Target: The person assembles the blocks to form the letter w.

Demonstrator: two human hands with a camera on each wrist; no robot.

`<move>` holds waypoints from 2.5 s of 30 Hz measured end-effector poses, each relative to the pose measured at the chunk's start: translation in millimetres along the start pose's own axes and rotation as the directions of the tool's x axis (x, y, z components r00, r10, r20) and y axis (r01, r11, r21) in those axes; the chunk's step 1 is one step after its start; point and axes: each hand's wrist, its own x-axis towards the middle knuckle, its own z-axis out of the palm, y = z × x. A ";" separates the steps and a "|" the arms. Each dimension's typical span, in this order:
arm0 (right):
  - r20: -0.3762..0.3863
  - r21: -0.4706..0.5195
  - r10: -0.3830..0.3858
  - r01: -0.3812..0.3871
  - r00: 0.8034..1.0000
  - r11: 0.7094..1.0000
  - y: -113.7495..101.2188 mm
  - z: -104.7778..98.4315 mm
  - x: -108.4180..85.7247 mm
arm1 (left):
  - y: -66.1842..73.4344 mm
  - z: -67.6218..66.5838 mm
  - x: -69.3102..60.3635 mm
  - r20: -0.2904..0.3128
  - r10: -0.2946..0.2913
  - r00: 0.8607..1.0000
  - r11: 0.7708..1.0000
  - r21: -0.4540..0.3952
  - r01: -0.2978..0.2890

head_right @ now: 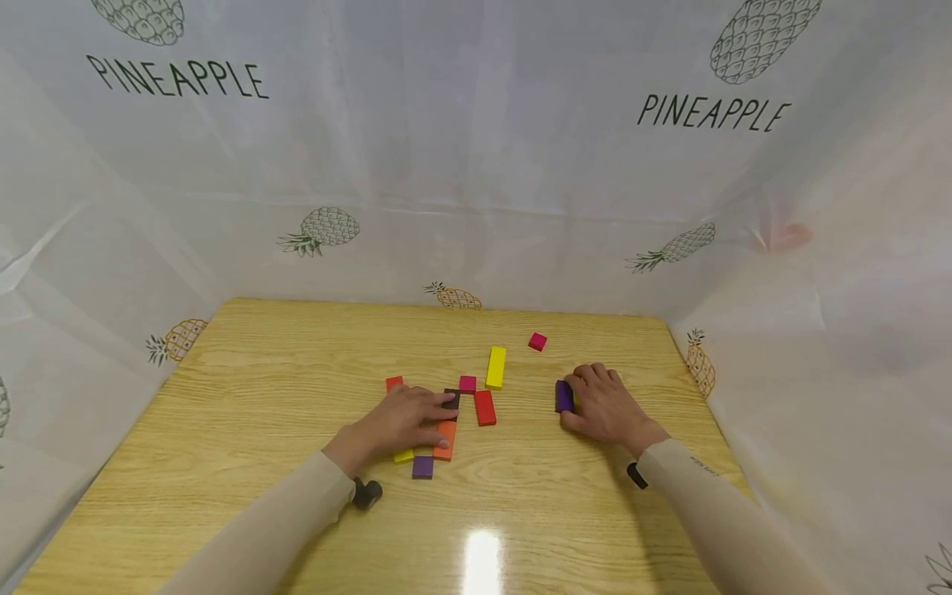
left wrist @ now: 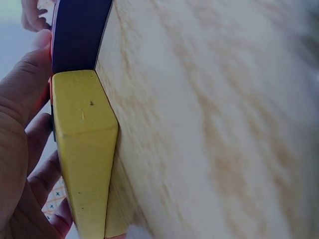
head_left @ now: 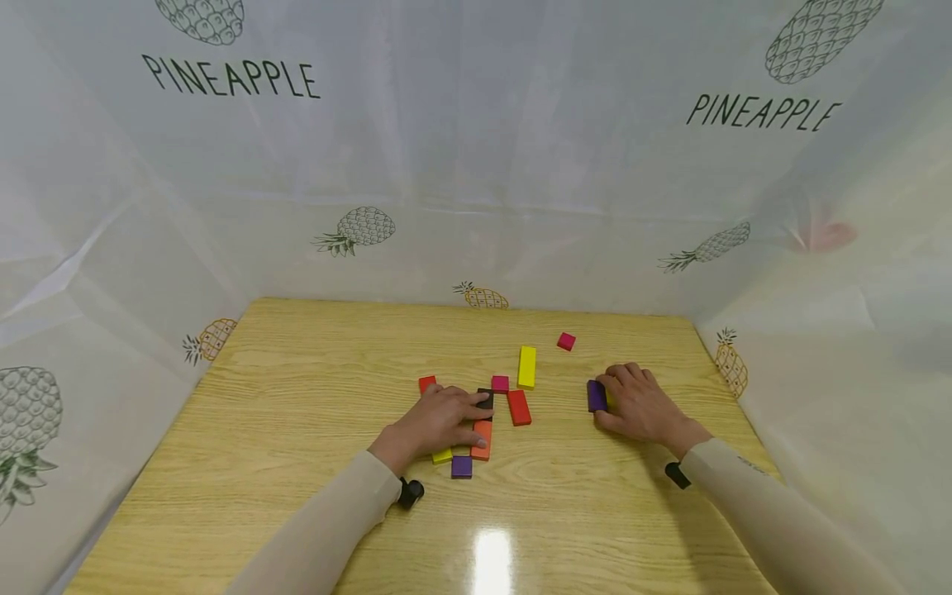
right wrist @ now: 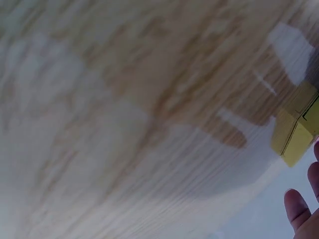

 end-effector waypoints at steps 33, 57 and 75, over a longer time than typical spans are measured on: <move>-0.086 0.027 -0.144 0.147 0.986 0.989 -39.0 2.3 13.8 | -1.4 1.4 1.6 0.000 0.006 1.000 1.000 0.015 -0.006; -0.028 0.025 -0.310 0.310 0.950 0.950 -94.0 -0.5 13.3 | -0.9 3.2 1.0 0.007 -0.014 1.000 1.000 0.013 0.014; -0.047 -0.003 -0.388 0.388 0.921 0.922 -108.5 -0.1 8.2 | 0.9 2.0 0.5 0.016 -0.015 1.000 0.999 0.039 0.015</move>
